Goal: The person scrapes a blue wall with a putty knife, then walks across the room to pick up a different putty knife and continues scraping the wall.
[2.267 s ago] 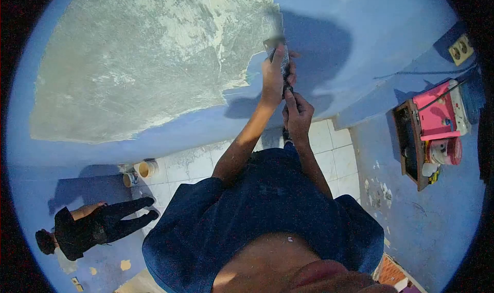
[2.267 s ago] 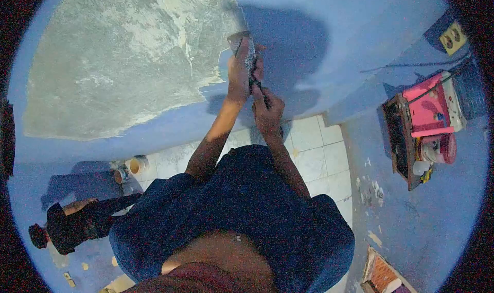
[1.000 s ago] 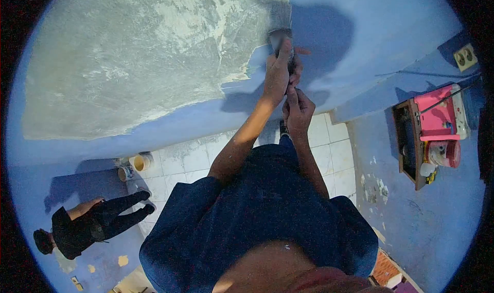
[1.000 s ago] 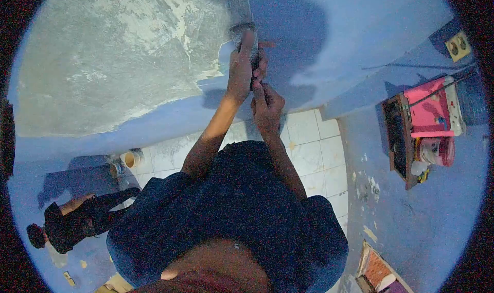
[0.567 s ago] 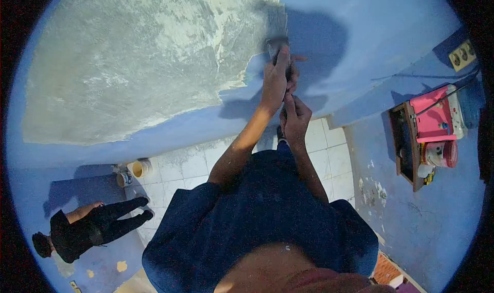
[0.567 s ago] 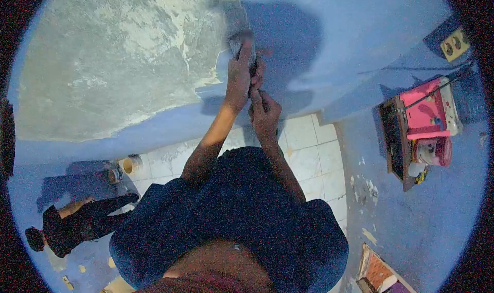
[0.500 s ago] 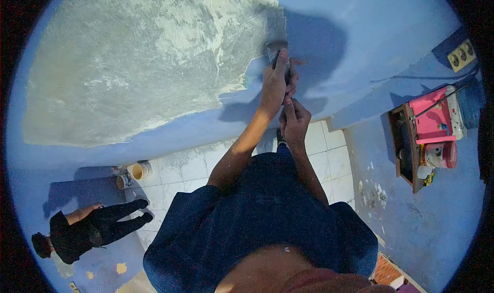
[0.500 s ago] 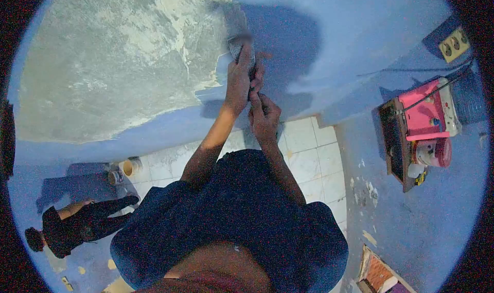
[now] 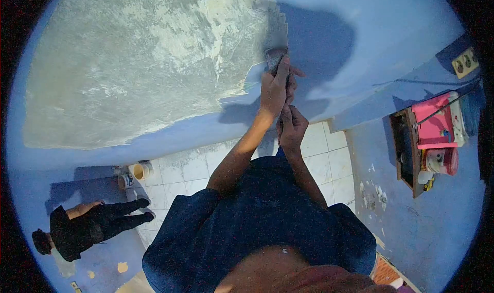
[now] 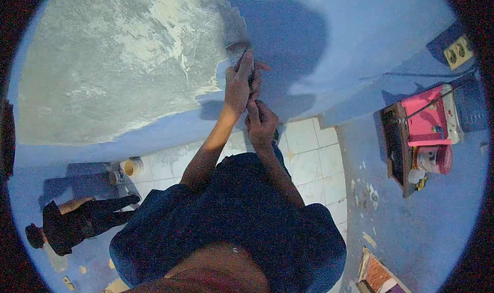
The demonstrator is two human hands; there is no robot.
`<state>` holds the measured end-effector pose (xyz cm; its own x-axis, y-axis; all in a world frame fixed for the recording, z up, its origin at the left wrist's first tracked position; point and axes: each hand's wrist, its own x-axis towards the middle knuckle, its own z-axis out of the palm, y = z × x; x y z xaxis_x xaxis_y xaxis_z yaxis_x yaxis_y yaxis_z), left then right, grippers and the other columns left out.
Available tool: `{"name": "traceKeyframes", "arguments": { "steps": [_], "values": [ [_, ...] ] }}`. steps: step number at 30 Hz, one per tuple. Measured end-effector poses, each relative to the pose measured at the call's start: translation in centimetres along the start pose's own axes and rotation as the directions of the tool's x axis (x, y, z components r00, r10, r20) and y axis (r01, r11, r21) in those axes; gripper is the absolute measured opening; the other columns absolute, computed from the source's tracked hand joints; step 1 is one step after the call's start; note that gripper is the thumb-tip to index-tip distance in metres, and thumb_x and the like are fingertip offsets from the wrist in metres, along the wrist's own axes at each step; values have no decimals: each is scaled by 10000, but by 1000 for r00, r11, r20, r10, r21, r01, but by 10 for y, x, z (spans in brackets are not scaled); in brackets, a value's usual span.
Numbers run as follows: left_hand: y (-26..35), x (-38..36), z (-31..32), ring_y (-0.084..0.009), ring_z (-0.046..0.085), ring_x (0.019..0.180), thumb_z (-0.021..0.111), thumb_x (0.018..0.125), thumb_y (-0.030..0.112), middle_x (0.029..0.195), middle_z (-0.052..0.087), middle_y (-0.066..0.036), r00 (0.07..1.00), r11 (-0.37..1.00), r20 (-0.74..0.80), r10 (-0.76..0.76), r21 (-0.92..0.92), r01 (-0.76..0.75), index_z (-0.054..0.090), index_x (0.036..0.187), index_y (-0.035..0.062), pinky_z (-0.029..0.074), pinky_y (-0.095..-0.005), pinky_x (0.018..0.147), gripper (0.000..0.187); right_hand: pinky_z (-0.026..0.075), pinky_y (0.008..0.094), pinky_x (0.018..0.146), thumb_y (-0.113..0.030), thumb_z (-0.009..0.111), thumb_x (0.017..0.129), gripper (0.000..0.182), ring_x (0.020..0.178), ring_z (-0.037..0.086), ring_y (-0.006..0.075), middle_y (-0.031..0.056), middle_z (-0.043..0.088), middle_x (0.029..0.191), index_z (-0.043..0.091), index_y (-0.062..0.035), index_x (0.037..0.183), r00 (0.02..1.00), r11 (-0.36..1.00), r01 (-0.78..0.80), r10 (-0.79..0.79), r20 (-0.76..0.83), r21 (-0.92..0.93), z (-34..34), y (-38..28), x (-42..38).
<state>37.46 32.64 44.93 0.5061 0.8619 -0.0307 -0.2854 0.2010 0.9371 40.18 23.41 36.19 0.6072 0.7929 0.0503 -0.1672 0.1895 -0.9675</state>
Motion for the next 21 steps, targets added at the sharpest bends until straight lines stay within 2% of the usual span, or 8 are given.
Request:
{"name": "traceKeyframes", "arguments": {
  "steps": [3, 9, 12, 15, 18, 21],
  "values": [
    [-1, 2, 1, -65, 318, 318, 452, 945, 433, 448, 382, 28, 998, 999, -51, 23, 26, -21, 614, 722, 4, 240, -240, 301, 510, 327, 251, 418, -199, 520, 936, 269, 454, 421, 56, -10, 487, 530, 565, -19, 740, 996, 994, 88, -89, -7, -69, 0, 9, 5],
    [0, 7, 7, -58, 316, 319, 502, 925, 428, 446, 391, 26, 994, 999, -102, 30, -10, -31, 597, 695, 18, 227, -240, 291, 479, 332, 245, 422, -180, 527, 930, 265, 464, 437, 56, -6, 498, 537, 567, -3, 737, 999, 1000, 10, -10, 46, 12, -7, 1, 13],
    [14, 5, 18, -58, 332, 315, 504, 924, 409, 436, 404, 18, 993, 995, -108, 41, -84, -50, 582, 640, 13, 232, -241, 295, 494, 331, 238, 428, -190, 533, 930, 273, 473, 444, 55, -1, 508, 546, 580, 7, 746, 997, 999, 47, -46, 67, -20, -10, -24, 15],
    [16, 3, 21, -61, 335, 313, 506, 922, 411, 441, 407, 15, 993, 996, -120, 21, -89, -31, 576, 638, 11, 230, -238, 293, 495, 252, 226, 355, -242, 525, 945, 321, 379, 367, 34, -16, 447, 485, 554, -14, 720, 998, 989, 56, -50, 45, -136, -11, -38, 13],
    [14, 1, 24, -65, 337, 311, 507, 919, 420, 445, 407, 16, 995, 987, -94, 29, -156, -43, 580, 643, 11, 232, -236, 292, 498, 330, 237, 431, -219, 557, 922, 288, 481, 443, 53, -2, 515, 556, 602, 6, 749, 996, 974, 81, -75, 36, -213, -16, -45, 11],
    [10, 5, 20, -68, 331, 309, 506, 917, 428, 445, 400, 21, 996, 988, -67, 62, -135, -71, 581, 651, 10, 230, -236, 291, 502, 331, 243, 429, -232, 558, 922, 296, 482, 440, 52, -8, 512, 553, 600, 5, 750, 995, 974, 91, -83, 50, -209, -18, -27, 20]
  ]
}}
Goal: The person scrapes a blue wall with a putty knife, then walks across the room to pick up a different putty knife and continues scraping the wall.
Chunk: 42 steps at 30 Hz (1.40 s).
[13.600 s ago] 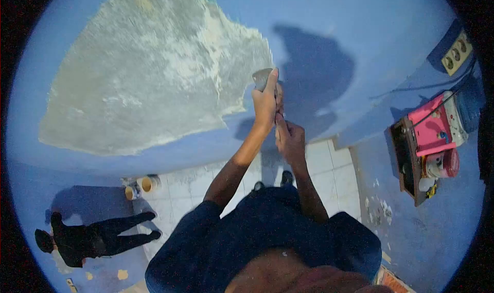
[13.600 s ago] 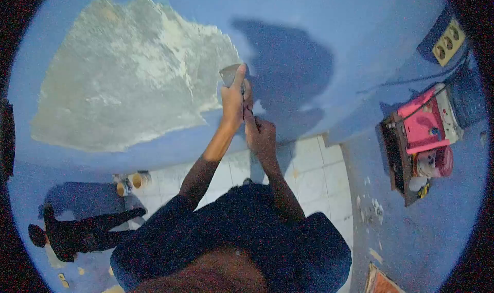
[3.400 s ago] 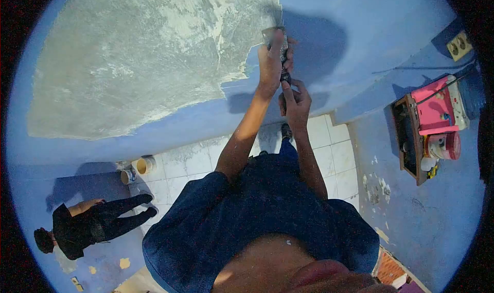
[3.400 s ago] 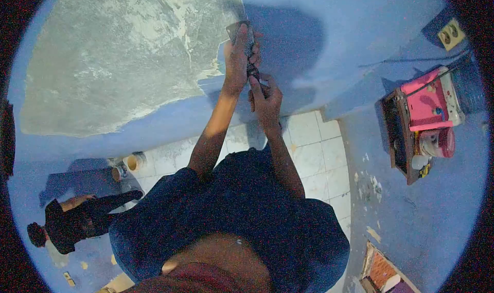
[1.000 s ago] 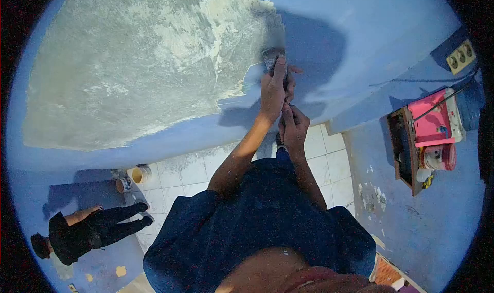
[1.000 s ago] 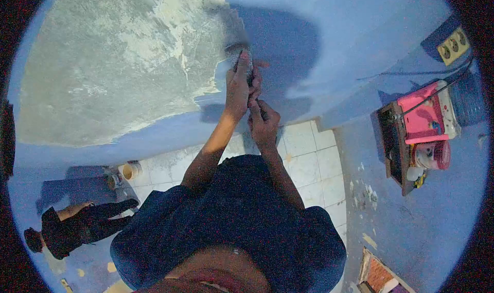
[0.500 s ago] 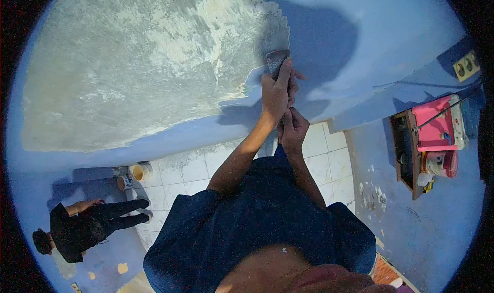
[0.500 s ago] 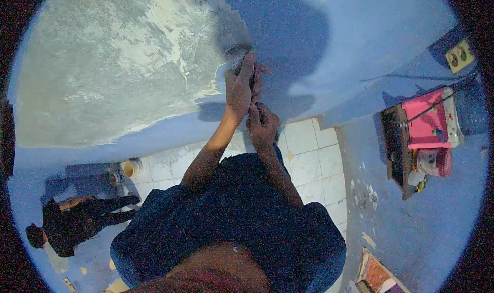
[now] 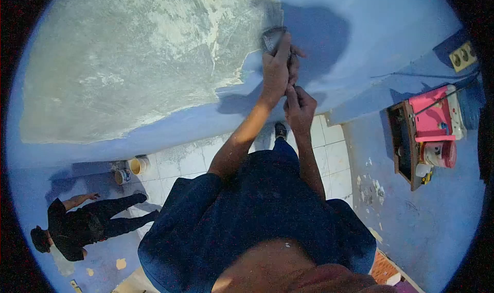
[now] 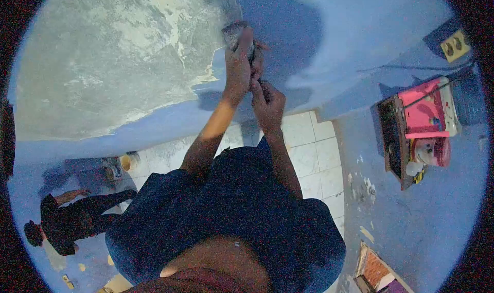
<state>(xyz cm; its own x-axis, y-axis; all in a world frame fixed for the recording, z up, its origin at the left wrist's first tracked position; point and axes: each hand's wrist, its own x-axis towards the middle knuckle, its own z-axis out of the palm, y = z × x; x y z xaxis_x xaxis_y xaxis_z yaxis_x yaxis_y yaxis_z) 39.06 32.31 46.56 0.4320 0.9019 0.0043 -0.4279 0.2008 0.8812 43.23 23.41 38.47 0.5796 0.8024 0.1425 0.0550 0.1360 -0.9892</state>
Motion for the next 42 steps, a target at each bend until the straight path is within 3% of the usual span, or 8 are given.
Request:
{"name": "traceKeyframes", "arguments": {
  "steps": [3, 7, 10, 19, 22, 25, 28, 42],
  "values": [
    [-4, -2, -11, -70, 325, 309, 495, 926, 434, 445, 387, 27, 999, 998, 27, -29, 65, 27, 588, 732, 26, 255, -234, 298, 462, 328, 248, 429, -241, 560, 921, 305, 481, 432, 50, -14, 502, 549, 596, 2, 742, 997, 990, -71, 71, 4, 119, 10, 13, -9],
    [-12, -4, -21, -72, 327, 316, 481, 931, 439, 452, 388, 25, 999, 991, 24, -31, 134, 28, 593, 738, 17, 258, -239, 300, 477, 249, 226, 338, -281, 524, 948, 345, 370, 356, 36, -32, 426, 480, 542, -46, 697, 1000, 992, 24, -22, -19, 125, 19, 24, -15],
    [-15, -4, -22, -72, 327, 319, 476, 932, 442, 455, 393, 23, 999, 993, 46, -2, 118, -3, 595, 736, 12, 258, -244, 303, 487, 244, 228, 333, -270, 515, 952, 347, 364, 354, 37, -28, 428, 481, 535, -45, 689, 998, 974, -61, 65, -7, 219, 19, 15, -18],
    [-4, -8, -19, -71, 329, 314, 492, 929, 425, 449, 412, 14, 1000, 983, 11, -20, 181, 18, 585, 659, -5, 246, -245, 301, 516, 241, 232, 341, -245, 490, 964, 334, 382, 338, 34, -41, 423, 514, 543, -44, 702, 999, 986, -21, 27, -33, 166, 27, 19, -21],
    [-3, -5, -23, -68, 333, 321, 502, 925, 419, 449, 414, 16, 999, 979, -8, -36, 202, 37, 570, 628, 7, 247, -242, 307, 512, 237, 228, 365, -220, 486, 965, 321, 419, 342, 27, -47, 439, 562, 534, -43, 702, 994, 964, 96, -78, -82, 247, 37, 37, -18],
    [-3, -3, -22, -67, 343, 332, 526, 915, 410, 451, 418, 19, 1000, 971, -18, -2, 240, 7, 557, 607, 29, 255, -240, 317, 491, 234, 223, 388, -210, 493, 964, 306, 447, 333, 19, -53, 442, 593, 531, -40, 712, 998, 952, 42, -26, -56, 303, 39, 50, -15],
    [-4, 2, -21, -71, 357, 341, 549, 904, 405, 454, 430, 20, 999, 962, -21, 30, 271, -24, 550, 597, 57, 273, -241, 330, 463, 236, 228, 387, -211, 495, 964, 301, 445, 331, 18, -54, 430, 573, 528, -43, 717, 983, 955, 177, -161, -84, 240, 42, 49, -8],
    [12, -3, -8, -76, 336, 317, 549, 892, 435, 461, 434, 2, 999, 986, 8, -48, 162, 46, 585, 640, 12, 251, -240, 305, 493, 248, 241, 313, -276, 471, 969, 352, 347, 340, 52, -18, 424, 485, 529, -45, 710, 998, 981, -45, 54, -40, 191, 27, -7, -13]
  ]
}}
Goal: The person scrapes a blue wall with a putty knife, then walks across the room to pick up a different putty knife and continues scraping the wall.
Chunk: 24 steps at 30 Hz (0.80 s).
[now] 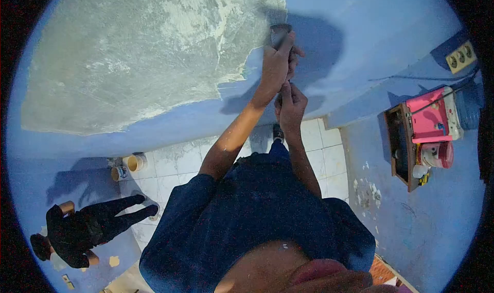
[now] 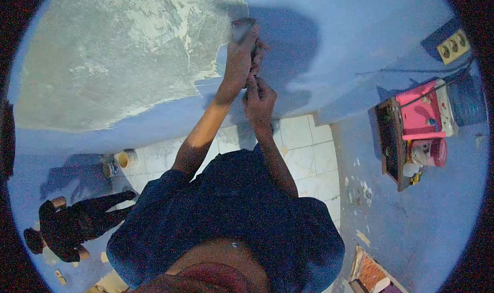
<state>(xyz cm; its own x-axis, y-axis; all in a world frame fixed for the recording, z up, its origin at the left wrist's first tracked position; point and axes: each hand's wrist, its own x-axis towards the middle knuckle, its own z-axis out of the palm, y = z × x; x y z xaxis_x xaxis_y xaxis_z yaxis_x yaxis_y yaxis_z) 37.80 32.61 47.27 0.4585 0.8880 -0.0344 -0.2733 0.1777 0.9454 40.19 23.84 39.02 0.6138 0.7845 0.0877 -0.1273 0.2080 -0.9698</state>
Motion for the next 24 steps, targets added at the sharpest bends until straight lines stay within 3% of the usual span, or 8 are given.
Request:
{"name": "traceKeyframes", "arguments": {
  "steps": [4, 7, 10, 13, 24],
  "values": [
    [-19, 1, -11, -72, 336, 324, 523, 901, 452, 460, 419, 14, 1000, 998, 18, 15, 55, -16, 589, 718, 24, 254, -238, 309, 470, 241, 242, 313, -281, 465, 972, 363, 341, 333, 51, -22, 414, 476, 527, -51, 699, 999, 993, 35, -35, -3, 110, 4, 26, -2],
    [-27, -1, -15, -75, 338, 324, 504, 913, 446, 462, 424, 12, 1000, 998, 17, 2, 60, -3, 597, 721, 20, 259, -241, 311, 477, 231, 241, 315, -291, 460, 975, 373, 341, 325, 46, -25, 414, 480, 531, -52, 697, 1000, 997, -11, 9, 25, 78, 2, 28, -7],
    [-30, -1, -15, -77, 342, 327, 491, 920, 448, 466, 428, 11, 999, 997, 17, 36, 75, -37, 600, 720, 19, 263, -244, 313, 486, 310, 249, 353, -286, 503, 951, 334, 378, 412, 52, -20, 464, 481, 594, -38, 746, 998, 998, -34, 31, 61, 49, -6, 30, -6],
    [-33, -1, -16, -77, 346, 330, 487, 920, 455, 466, 425, 12, 996, 991, 18, 84, 108, -85, 600, 723, 21, 264, -246, 314, 490, 310, 252, 350, -289, 504, 950, 333, 372, 406, 50, -21, 463, 478, 595, -42, 745, 993, 994, -87, 81, 85, 68, -8, 23, -6],
    [-33, 2, -15, -69, 365, 339, 521, 917, 412, 463, 430, 8, 997, 996, -9, 77, 54, -76, 545, 623, 38, 267, -238, 317, 476, 333, 282, 404, -267, 514, 938, 365, 416, 441, 80, 5, 469, 482, 547, -21, 671, 999, 999, -2, 4, 41, -51, -11, 48, 1]
  ]
}}
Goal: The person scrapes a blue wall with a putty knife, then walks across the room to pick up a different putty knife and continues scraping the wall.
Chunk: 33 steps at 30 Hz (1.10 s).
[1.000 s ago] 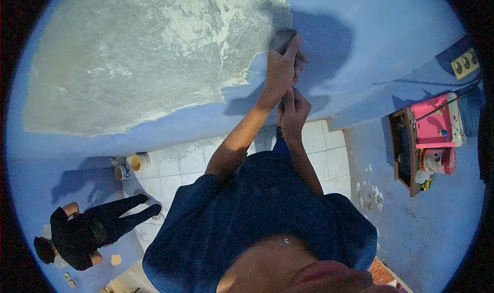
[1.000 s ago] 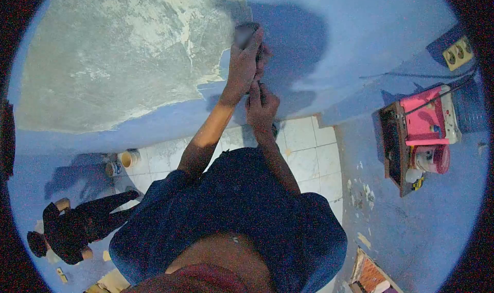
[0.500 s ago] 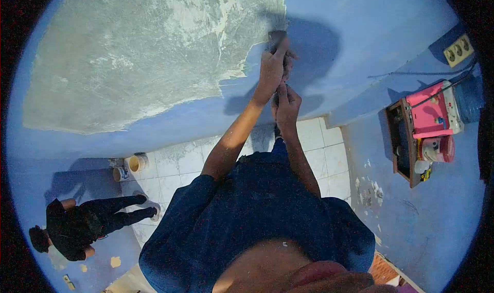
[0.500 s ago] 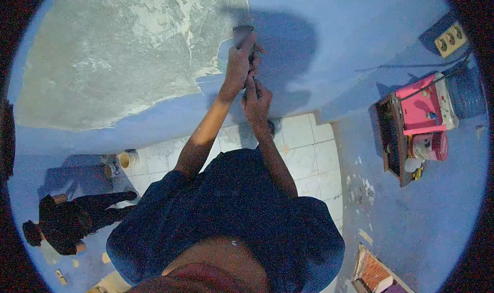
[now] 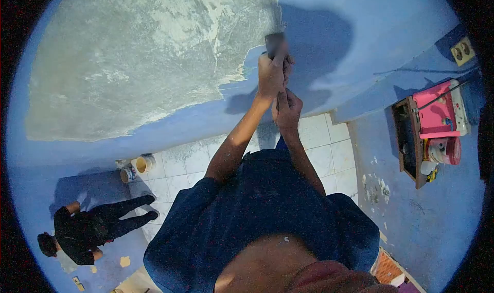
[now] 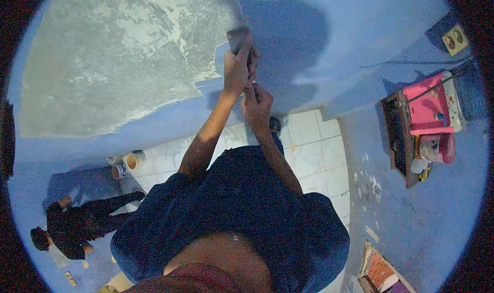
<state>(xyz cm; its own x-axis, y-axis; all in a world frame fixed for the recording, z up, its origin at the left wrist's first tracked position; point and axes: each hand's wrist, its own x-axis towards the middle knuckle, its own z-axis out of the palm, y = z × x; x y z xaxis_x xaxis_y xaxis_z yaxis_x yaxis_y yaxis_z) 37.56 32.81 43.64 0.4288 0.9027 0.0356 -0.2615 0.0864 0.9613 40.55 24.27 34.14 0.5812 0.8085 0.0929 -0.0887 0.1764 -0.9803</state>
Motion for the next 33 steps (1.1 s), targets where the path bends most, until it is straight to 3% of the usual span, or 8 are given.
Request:
{"name": "traceKeyframes", "arguments": {
  "steps": [7, 10, 13, 19, 22, 25, 28, 33],
  "values": [
    [8, -1, 10, -66, 354, 343, 549, 903, 396, 468, 432, 9, 1000, 999, -12, -28, -32, 27, 502, 596, 59, 252, -239, 317, 457, 330, 277, 415, -275, 532, 930, 382, 448, 439, 81, 18, 464, 490, 528, -7, 658, 999, 999, -33, 33, -5, 9, -3, -13, -3],
    [8, -1, 7, -73, 357, 346, 551, 901, 393, 471, 432, 7, 997, 997, -14, -70, -31, 69, 500, 599, 62, 255, -241, 320, 451, 324, 275, 414, -285, 540, 928, 380, 448, 432, 80, 10, 460, 494, 531, -8, 669, 992, 985, 113, -119, -35, -133, 0, -16, 0],
    [3, 7, 1, -80, 360, 347, 551, 898, 405, 469, 429, 4, 997, 997, 9, -74, -18, 75, 504, 606, 65, 262, -247, 324, 450, 321, 278, 416, -309, 544, 926, 385, 455, 432, 78, 7, 460, 497, 533, -10, 684, 998, 998, 59, -59, -14, 39, 5, -14, 4],
    [6, 2, 1, -86, 362, 344, 557, 889, 425, 465, 427, 0, 997, 996, -21, -81, 34, 81, 513, 618, 62, 270, -253, 326, 455, 259, 238, 358, -258, 520, 949, 339, 392, 363, 44, -32, 419, 504, 520, -35, 695, 999, 994, 32, -29, -28, 106, 10, 3, 2],
    [1, 0, -2, -87, 357, 335, 557, 889, 424, 464, 426, 1, 997, 997, -12, -73, 21, 73, 514, 616, 61, 266, -254, 320, 457, 245, 233, 346, -273, 522, 948, 340, 384, 355, 40, -30, 419, 500, 537, -31, 710, 993, 993, 120, -120, -11, 10, 8, -12, -1],
    [9, 2, -1, -90, 352, 326, 558, 889, 422, 463, 421, 3, 998, 997, -17, -69, 43, 69, 508, 608, 62, 260, -258, 312, 460, 246, 235, 350, -281, 511, 952, 355, 385, 359, 41, -27, 420, 497, 537, -32, 701, 1000, 986, -20, 17, 22, 165, 14, -26, -8],
    [7, 1, 3, -93, 349, 322, 558, 890, 417, 458, 414, 3, 997, 997, -39, -70, 23, 70, 504, 599, 63, 257, -260, 305, 461, 255, 234, 351, -274, 500, 957, 354, 381, 358, 44, -26, 418, 492, 547, -27, 708, 995, 993, 97, -96, -16, 63, 11, -10, -5],
    [21, 9, 7, -94, 355, 331, 562, 892, 402, 459, 413, 2, 999, 999, 13, -39, -11, 39, 496, 589, 73, 256, -258, 304, 452, 287, 251, 380, -287, 540, 930, 348, 413, 380, 53, -18, 438, 506, 548, -26, 700, 1000, 994, 30, -29, -8, 105, 10, -21, 7]
  ]
}}
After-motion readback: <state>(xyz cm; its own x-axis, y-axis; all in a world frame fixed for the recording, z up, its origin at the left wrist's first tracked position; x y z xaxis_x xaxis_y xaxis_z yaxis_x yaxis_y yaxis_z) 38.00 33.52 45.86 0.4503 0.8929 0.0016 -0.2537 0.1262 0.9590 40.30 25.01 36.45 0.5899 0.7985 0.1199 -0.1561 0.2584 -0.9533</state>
